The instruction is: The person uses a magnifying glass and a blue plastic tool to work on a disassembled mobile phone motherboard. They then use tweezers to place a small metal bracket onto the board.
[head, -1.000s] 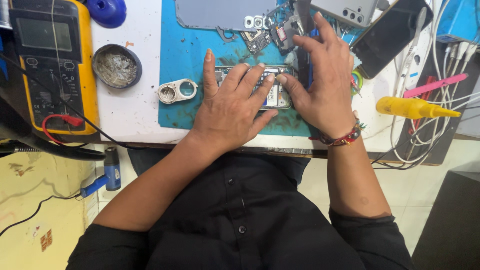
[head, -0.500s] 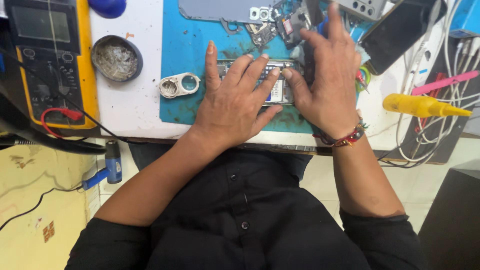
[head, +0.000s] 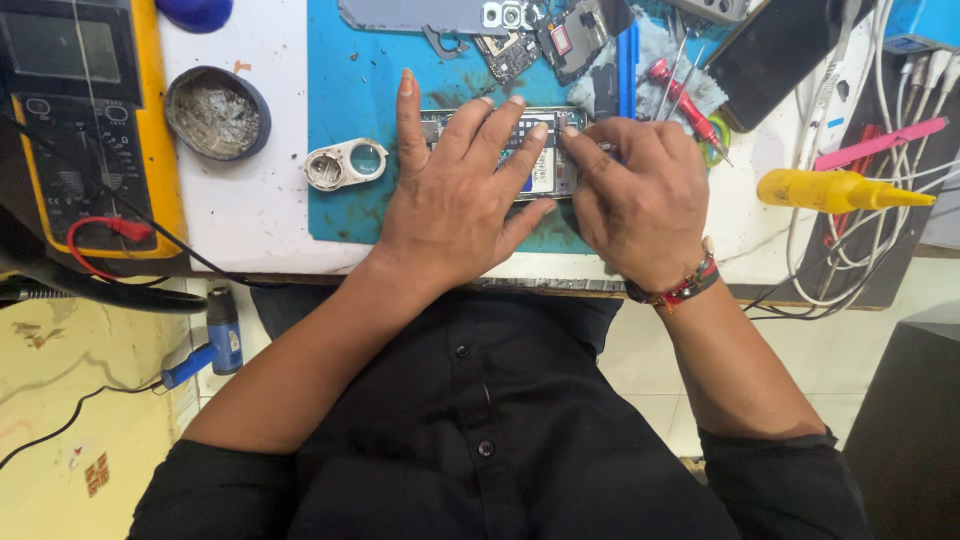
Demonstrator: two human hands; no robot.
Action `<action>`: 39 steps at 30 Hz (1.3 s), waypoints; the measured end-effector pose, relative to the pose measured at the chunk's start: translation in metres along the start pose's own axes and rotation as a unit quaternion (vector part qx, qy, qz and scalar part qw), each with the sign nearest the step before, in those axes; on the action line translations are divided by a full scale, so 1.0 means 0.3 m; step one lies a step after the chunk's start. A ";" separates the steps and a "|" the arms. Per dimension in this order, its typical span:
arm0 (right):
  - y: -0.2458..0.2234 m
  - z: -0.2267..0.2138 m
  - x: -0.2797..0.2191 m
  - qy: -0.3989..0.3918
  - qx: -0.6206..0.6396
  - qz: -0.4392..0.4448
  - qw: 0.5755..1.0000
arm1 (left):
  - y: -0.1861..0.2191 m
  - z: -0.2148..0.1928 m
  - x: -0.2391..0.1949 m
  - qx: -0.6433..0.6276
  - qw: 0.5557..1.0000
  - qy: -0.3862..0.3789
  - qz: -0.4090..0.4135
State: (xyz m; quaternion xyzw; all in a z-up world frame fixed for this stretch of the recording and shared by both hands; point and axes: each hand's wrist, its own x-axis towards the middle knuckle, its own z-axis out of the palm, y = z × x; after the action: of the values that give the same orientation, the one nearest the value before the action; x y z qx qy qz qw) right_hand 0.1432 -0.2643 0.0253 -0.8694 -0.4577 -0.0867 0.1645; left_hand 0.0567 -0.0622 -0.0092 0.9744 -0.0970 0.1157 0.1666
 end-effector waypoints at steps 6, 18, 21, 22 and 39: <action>-0.025 -0.027 0.027 -0.030 -0.054 -0.026 0.998 | 0.001 0.002 0.002 -0.004 1.000 0.002 0.001; -0.053 -0.076 0.083 -0.118 -0.108 -0.050 0.986 | -0.002 0.005 0.000 -0.021 1.000 0.006 0.002; -0.049 -0.080 0.085 -0.130 -0.099 -0.050 0.985 | -0.004 0.007 -0.001 -0.024 1.000 0.008 0.002; -0.051 -0.080 0.082 -0.135 -0.101 -0.049 0.985 | -0.005 0.008 -0.002 -0.026 1.000 0.007 0.002; 0.073 0.022 0.056 0.058 0.180 0.098 0.977 | -0.010 0.008 -0.002 -0.015 1.000 0.003 0.008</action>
State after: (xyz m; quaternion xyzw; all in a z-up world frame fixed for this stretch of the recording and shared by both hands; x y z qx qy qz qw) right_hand 0.1707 -0.2605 0.0198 -0.8599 -0.3677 -0.0367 0.3521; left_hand 0.0572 -0.0602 -0.0125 0.9707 -0.1061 0.1185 0.1802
